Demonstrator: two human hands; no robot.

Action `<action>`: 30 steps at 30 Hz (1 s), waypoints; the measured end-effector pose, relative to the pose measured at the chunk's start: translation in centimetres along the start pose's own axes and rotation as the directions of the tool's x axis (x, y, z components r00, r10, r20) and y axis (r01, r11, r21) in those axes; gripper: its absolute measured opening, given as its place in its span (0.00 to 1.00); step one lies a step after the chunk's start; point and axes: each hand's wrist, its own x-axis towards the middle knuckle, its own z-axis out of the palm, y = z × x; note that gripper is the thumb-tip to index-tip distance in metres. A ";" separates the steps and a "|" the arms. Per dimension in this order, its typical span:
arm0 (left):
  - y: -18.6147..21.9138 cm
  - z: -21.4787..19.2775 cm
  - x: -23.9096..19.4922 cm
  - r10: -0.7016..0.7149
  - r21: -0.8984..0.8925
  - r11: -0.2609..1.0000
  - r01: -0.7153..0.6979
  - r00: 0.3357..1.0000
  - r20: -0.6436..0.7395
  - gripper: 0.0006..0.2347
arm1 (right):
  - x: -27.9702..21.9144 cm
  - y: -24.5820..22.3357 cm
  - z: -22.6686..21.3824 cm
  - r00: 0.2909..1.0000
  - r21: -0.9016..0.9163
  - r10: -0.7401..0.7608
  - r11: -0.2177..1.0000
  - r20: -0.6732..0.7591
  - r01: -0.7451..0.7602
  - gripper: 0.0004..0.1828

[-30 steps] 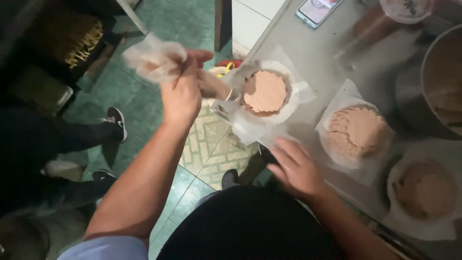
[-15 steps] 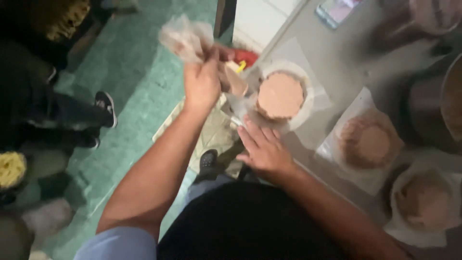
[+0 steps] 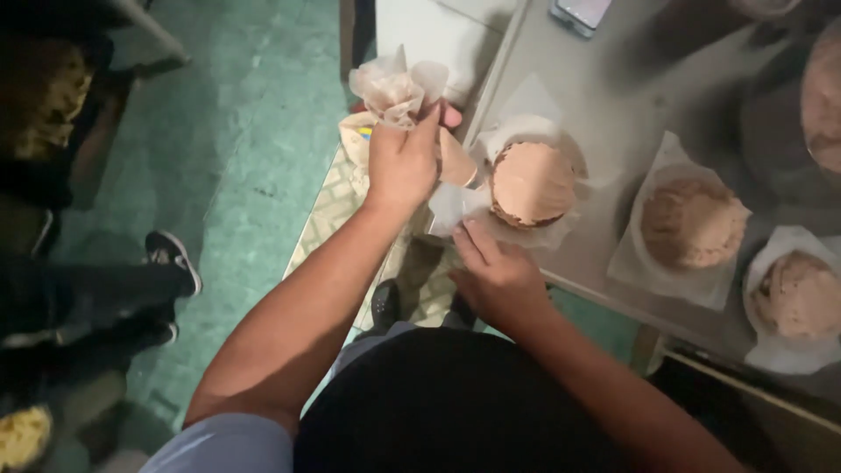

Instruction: Icing and decorating small cakes with frosting using a piping bag, and refilling the piping bag from a bowl.

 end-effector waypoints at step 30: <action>-5.4 1.8 -2.8 0.171 0.145 0.978 -0.150 0.974 -0.145 0.11 | -5.0 3.4 -1.6 0.988 0.164 -0.141 0.978 0.059 0.130 0.31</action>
